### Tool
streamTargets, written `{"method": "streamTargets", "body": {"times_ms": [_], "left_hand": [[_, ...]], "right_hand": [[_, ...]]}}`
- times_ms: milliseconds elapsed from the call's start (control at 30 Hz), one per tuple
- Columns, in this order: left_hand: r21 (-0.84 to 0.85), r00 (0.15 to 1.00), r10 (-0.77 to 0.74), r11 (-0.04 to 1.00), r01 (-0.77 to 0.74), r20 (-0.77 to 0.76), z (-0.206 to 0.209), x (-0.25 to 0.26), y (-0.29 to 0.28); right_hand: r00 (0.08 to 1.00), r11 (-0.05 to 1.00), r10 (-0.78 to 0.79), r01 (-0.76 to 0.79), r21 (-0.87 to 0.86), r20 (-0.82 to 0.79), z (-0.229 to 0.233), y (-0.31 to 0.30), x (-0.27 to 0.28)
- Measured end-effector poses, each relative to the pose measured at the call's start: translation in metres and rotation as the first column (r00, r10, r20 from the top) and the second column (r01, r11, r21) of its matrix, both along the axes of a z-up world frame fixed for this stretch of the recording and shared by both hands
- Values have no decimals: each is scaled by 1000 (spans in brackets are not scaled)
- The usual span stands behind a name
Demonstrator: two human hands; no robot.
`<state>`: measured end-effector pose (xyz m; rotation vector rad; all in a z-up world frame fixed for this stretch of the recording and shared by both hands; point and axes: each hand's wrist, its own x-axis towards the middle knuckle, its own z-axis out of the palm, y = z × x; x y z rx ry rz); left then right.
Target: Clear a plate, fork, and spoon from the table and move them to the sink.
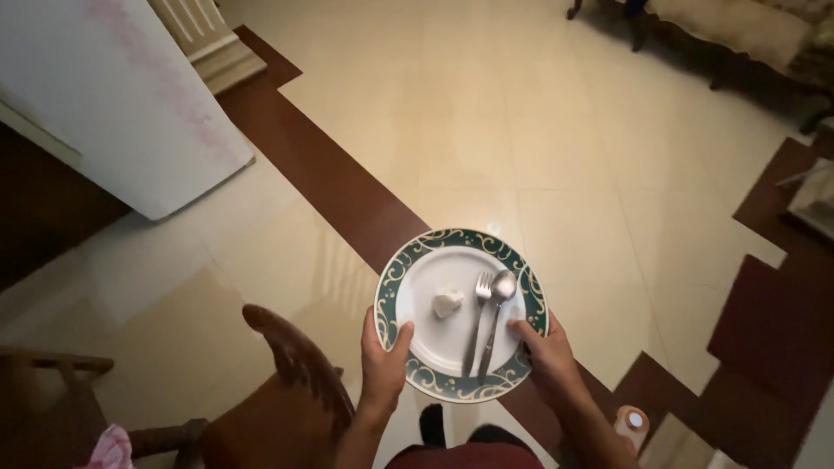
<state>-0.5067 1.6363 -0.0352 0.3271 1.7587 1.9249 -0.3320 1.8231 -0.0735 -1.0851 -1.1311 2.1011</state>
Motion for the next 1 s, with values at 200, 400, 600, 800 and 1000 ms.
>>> {"method": "streamTargets", "body": {"times_ms": [200, 400, 600, 800, 1000], "left_hand": [[26, 998, 46, 999, -44, -48, -11, -43, 36], [-15, 989, 149, 989, -149, -17, 0, -84, 82], [-53, 955, 287, 955, -291, -75, -7, -129, 129], [-22, 927, 376, 926, -376, 9, -4, -165, 160], [24, 889, 453, 891, -453, -70, -14, -211, 173]], "right_hand": [[997, 1000, 18, -18, -3, 81, 20, 36, -58], [992, 994, 109, -107, -29, 70, 10, 92, -116], [971, 982, 184, -188, 14, 151, 12, 150, -187], [946, 953, 300, -304, 7, 123, 11, 197, -249], [907, 911, 409, -412, 11, 96, 7, 220, -318]]}}
